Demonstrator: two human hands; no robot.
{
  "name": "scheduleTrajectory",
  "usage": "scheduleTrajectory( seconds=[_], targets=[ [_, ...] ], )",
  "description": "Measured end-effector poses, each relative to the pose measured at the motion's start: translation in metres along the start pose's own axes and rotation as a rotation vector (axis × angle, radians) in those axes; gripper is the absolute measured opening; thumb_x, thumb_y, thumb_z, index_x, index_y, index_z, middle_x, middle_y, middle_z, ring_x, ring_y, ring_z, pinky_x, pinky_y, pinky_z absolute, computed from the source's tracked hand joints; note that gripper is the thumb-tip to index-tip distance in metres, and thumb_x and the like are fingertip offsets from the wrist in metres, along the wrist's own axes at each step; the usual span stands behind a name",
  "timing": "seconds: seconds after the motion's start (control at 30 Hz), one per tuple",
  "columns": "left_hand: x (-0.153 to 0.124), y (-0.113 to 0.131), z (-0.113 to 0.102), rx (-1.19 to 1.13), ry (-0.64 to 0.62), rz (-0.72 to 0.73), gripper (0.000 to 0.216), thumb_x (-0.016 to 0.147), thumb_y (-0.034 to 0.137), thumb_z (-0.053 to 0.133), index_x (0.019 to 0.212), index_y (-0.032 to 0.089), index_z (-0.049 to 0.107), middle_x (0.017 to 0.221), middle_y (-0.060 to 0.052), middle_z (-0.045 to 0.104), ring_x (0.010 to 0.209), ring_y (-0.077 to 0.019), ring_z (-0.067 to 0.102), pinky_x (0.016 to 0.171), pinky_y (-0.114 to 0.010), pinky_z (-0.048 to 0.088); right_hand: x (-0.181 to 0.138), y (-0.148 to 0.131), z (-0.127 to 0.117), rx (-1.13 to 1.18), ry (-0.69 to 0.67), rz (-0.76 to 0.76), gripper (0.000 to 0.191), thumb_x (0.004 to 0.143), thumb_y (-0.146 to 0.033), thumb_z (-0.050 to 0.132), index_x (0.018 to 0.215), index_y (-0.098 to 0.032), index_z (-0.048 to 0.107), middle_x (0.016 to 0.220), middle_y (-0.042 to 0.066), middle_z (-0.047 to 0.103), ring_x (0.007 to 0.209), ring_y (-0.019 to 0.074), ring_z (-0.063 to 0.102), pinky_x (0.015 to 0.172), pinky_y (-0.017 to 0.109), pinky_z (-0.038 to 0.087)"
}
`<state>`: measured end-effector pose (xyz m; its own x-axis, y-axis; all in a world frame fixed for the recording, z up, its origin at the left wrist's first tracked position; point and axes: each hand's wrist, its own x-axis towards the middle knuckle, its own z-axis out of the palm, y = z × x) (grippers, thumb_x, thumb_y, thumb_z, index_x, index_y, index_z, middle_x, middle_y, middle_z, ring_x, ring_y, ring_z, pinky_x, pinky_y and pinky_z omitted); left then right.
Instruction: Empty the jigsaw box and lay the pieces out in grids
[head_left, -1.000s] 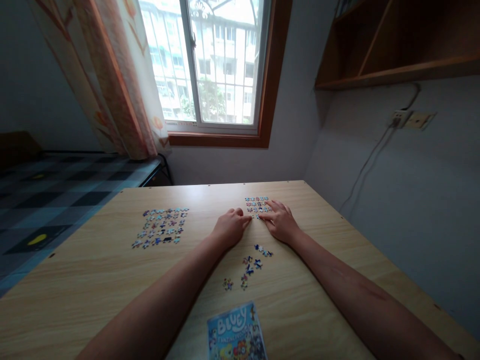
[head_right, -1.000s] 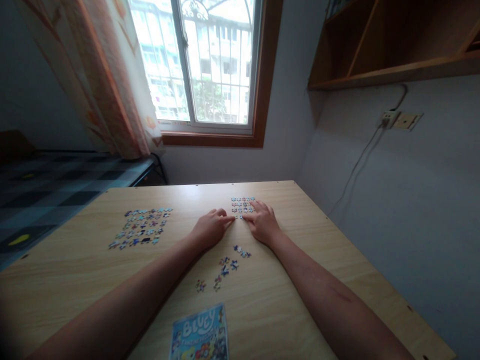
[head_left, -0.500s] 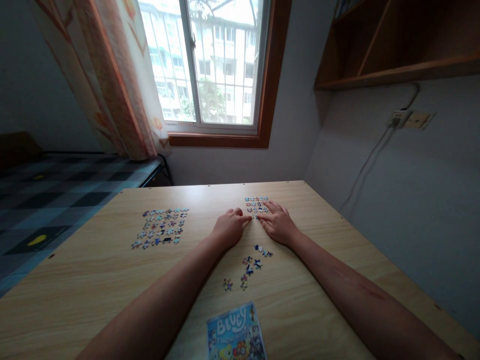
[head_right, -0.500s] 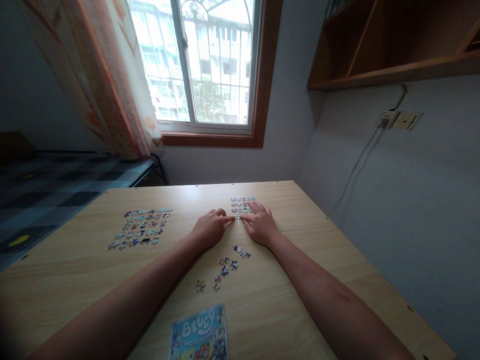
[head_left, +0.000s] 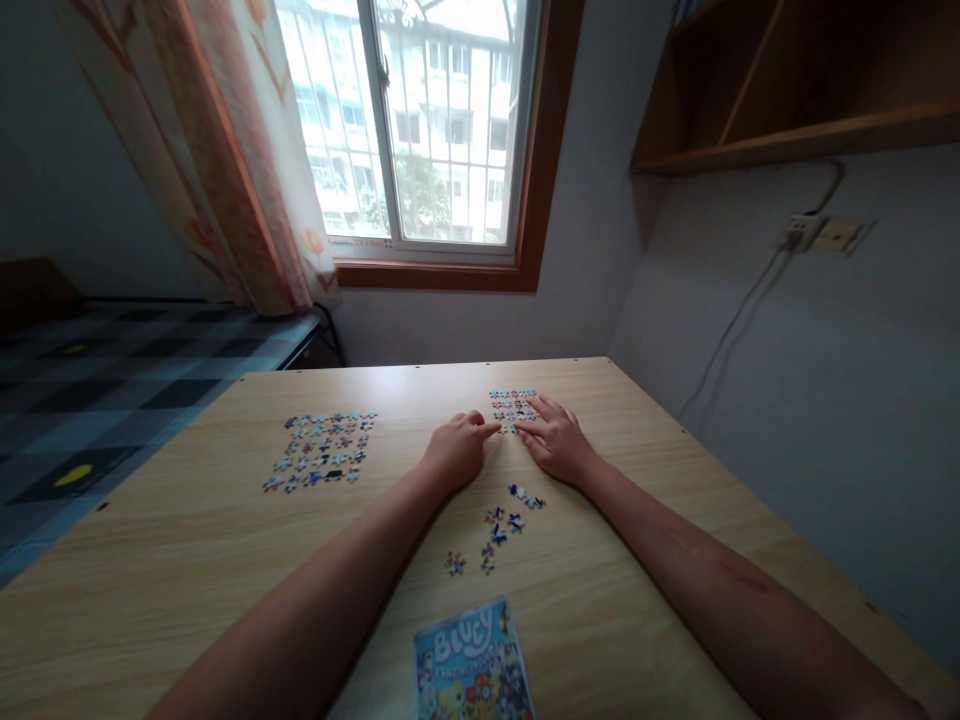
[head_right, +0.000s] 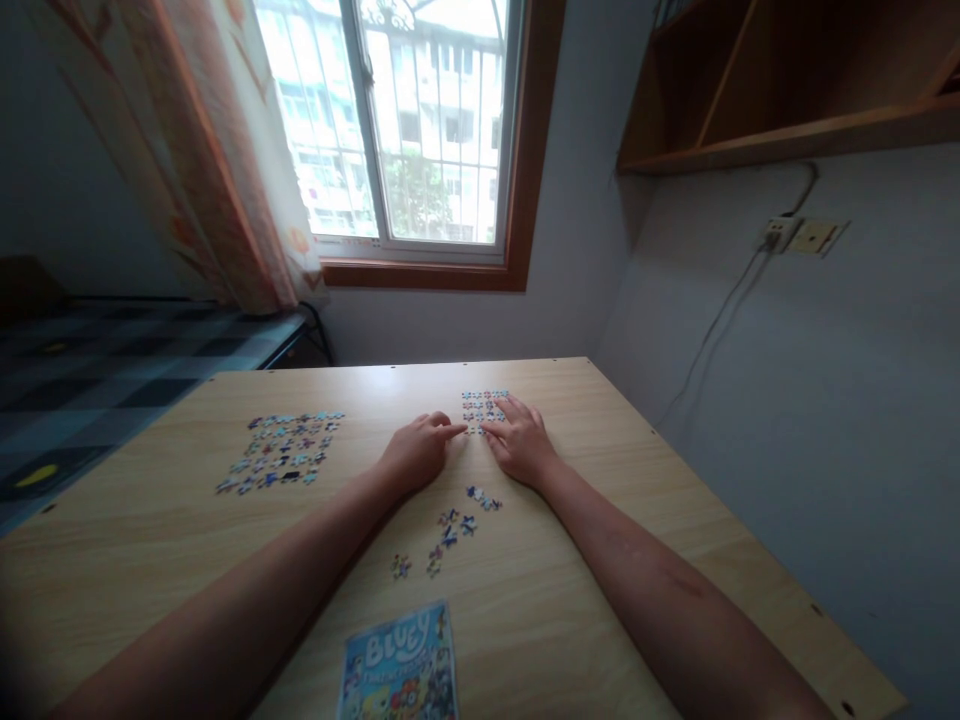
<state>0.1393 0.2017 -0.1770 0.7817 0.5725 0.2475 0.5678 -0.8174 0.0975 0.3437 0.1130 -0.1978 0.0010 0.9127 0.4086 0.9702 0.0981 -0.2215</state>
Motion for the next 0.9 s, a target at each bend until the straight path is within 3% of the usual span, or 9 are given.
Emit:
scheduleTrajectory(
  seconds=[0.1, 0.2, 0.4, 0.63, 0.73, 0.9],
  targets=[
    [0.0, -0.001, -0.003, -0.055, 0.042, -0.045, 0.034, 0.095, 0.022, 0.045, 0.121, 0.026, 0.068, 0.114, -0.007, 0.067, 0.099, -0.021, 0.063, 0.083, -0.032, 0.049, -0.003, -0.003, -0.005, 0.047, 0.026, -0.071, 0.032, 0.092, -0.035, 0.058, 0.121, -0.031, 0.071, 0.153, 0.007, 0.045, 0.147, 0.0315, 0.029, 0.117, 0.062, 0.018],
    [0.0, -0.005, -0.006, -0.098, 0.058, -0.072, 0.027, 0.097, 0.034, 0.047, 0.1, 0.02, 0.07, 0.101, -0.007, 0.068, 0.086, -0.0197, 0.063, 0.076, -0.031, 0.047, -0.007, -0.008, -0.012, 0.098, -0.002, -0.174, 0.041, 0.088, -0.041, 0.064, 0.127, -0.029, 0.065, 0.155, 0.007, 0.043, 0.151, 0.0313, 0.021, 0.119, 0.065, 0.008],
    [-0.002, -0.013, -0.015, -0.107, -0.11, 0.086, 0.039, 0.09, 0.048, 0.052, 0.068, 0.019, 0.065, 0.071, -0.005, 0.065, 0.068, -0.0176, 0.056, 0.066, -0.03, 0.04, -0.011, -0.009, -0.016, 0.167, -0.141, -0.251, 0.07, 0.077, -0.055, 0.075, 0.138, -0.027, 0.054, 0.161, 0.011, 0.032, 0.154, 0.0348, 0.007, 0.117, 0.069, 0.005],
    [-0.002, 0.002, -0.049, -0.201, -0.571, 0.082, 0.039, 0.074, 0.06, 0.066, 0.069, 0.02, 0.067, 0.062, 0.001, 0.061, 0.055, -0.0132, 0.048, 0.056, -0.027, 0.034, -0.008, 0.008, -0.009, 0.105, -0.027, -0.103, 0.07, 0.076, -0.048, 0.076, 0.14, -0.028, 0.051, 0.158, 0.011, 0.036, 0.153, 0.0345, 0.013, 0.117, 0.069, 0.006],
    [-0.005, 0.012, -0.06, -0.16, -0.63, 0.107, 0.037, 0.067, 0.057, 0.074, 0.068, 0.021, 0.066, 0.063, 0.001, 0.062, 0.054, -0.0122, 0.047, 0.054, -0.027, 0.034, -0.006, 0.014, -0.005, 0.058, 0.037, 0.006, 0.068, 0.079, -0.044, 0.074, 0.141, -0.029, 0.05, 0.156, 0.011, 0.039, 0.152, 0.0356, 0.016, 0.115, 0.071, 0.011],
    [-0.006, 0.018, -0.058, -0.107, -0.588, 0.102, 0.034, 0.064, 0.054, 0.076, 0.068, 0.021, 0.067, 0.062, 0.001, 0.062, 0.054, -0.0126, 0.048, 0.056, -0.027, 0.038, -0.004, 0.017, -0.003, 0.02, 0.13, 0.113, 0.053, 0.086, -0.034, 0.065, 0.137, -0.028, 0.054, 0.153, 0.011, 0.043, 0.15, 0.0362, 0.021, 0.114, 0.071, 0.015]
  ],
)
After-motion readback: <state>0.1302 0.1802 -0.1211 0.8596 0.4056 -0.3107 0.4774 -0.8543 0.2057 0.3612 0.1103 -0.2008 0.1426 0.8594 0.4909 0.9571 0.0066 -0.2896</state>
